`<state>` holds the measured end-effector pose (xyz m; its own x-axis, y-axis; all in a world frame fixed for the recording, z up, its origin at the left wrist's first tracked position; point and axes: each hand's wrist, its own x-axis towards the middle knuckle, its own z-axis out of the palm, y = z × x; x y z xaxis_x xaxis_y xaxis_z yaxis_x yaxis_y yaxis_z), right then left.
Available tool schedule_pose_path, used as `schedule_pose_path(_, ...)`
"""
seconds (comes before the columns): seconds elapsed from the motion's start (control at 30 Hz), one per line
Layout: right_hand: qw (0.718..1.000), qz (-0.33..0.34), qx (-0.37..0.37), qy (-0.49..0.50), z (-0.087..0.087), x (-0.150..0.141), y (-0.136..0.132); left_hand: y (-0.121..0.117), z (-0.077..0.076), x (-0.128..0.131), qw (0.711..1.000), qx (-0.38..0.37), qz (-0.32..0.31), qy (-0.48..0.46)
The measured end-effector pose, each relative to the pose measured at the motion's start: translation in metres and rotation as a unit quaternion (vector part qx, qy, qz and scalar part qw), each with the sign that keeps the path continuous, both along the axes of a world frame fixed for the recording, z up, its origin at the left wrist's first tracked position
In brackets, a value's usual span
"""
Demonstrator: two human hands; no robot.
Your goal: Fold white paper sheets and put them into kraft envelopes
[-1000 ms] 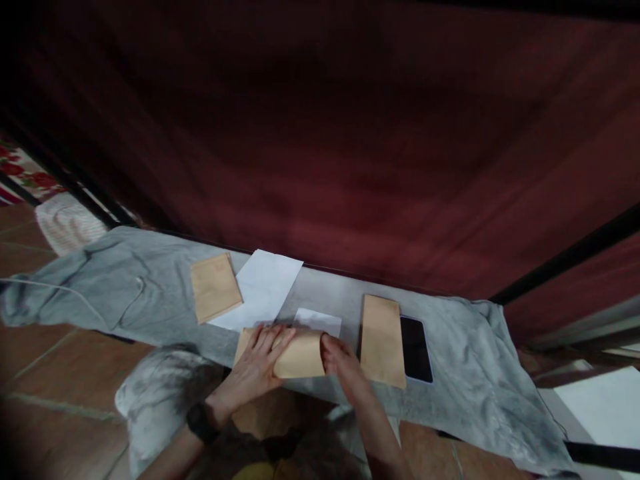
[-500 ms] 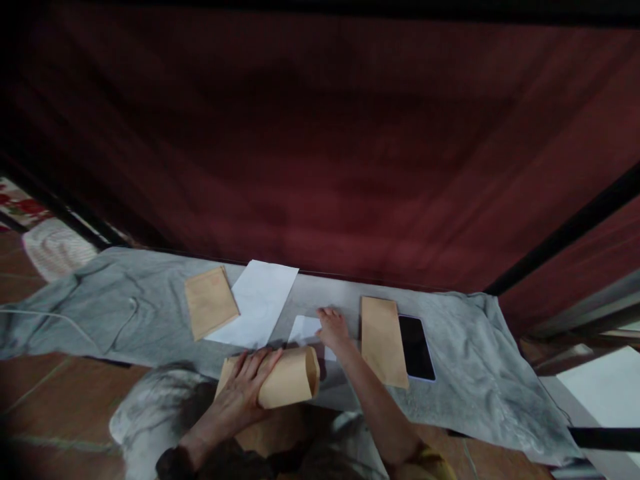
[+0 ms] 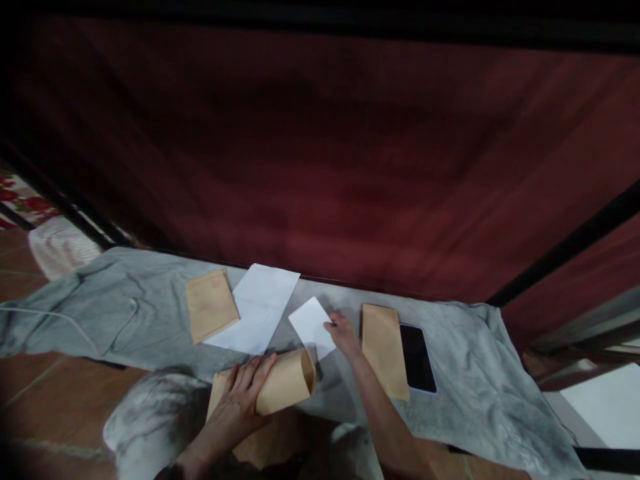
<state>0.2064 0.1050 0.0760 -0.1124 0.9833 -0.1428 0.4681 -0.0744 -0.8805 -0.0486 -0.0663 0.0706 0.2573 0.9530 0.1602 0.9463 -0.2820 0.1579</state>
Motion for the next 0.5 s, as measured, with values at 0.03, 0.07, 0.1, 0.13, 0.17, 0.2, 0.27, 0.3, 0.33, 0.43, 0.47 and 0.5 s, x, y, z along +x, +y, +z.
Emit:
schedule_pose_path(0.03,0.999,-0.019,0.001,0.044,0.0,0.004,-0.004,0.0,-0.002,-0.001,1.0,0.011,0.014,-0.002)
schedule_pose_path(0.07,0.996,-0.037,0.003,0.087,0.001,0.008,-0.008,0.001,-0.003,-0.001,0.999,0.019,0.025,-0.004)
schedule_pose_path(0.1,0.99,-0.054,0.008,0.128,0.001,0.011,-0.014,0.001,-0.005,-0.002,0.999,0.027,0.033,-0.005)
schedule_pose_path(0.13,0.984,-0.07,0.014,0.164,0.002,0.013,-0.019,0.001,-0.006,-0.002,0.999,0.033,0.037,-0.005)
schedule_pose_path(0.17,0.977,-0.084,0.021,0.195,0.002,0.014,-0.025,0.002,-0.006,-0.002,0.998,0.038,0.039,-0.003)
schedule_pose_path(0.2,0.97,-0.095,0.029,0.221,0.003,0.015,-0.03,0.003,-0.007,-0.002,0.998,0.042,0.041,0.0)
schedule_pose_path(0.27,0.959,-0.11,0.041,0.258,0.005,0.016,-0.038,0.004,-0.007,-0.003,0.998,0.048,0.04,0.005)
schedule_pose_path(0.3,0.954,-0.114,0.045,0.273,0.007,0.017,-0.041,0.005,-0.007,-0.003,0.998,0.049,0.041,0.006)
schedule_pose_path(0.33,0.949,-0.117,0.047,0.288,0.009,0.017,-0.044,0.006,-0.007,-0.002,0.998,0.049,0.043,0.006)
schedule_pose_path(0.43,0.933,-0.128,0.049,0.332,0.017,0.018,-0.049,0.007,-0.007,-0.002,0.998,0.05,0.047,0.007)
schedule_pose_path(0.47,0.929,-0.131,0.049,0.342,0.02,0.019,-0.05,0.007,-0.007,-0.001,0.997,0.053,0.047,0.007)
schedule_pose_path(0.5,0.927,-0.133,0.049,0.348,0.022,0.019,-0.051,0.007,-0.007,-0.001,0.997,0.056,0.045,0.007)
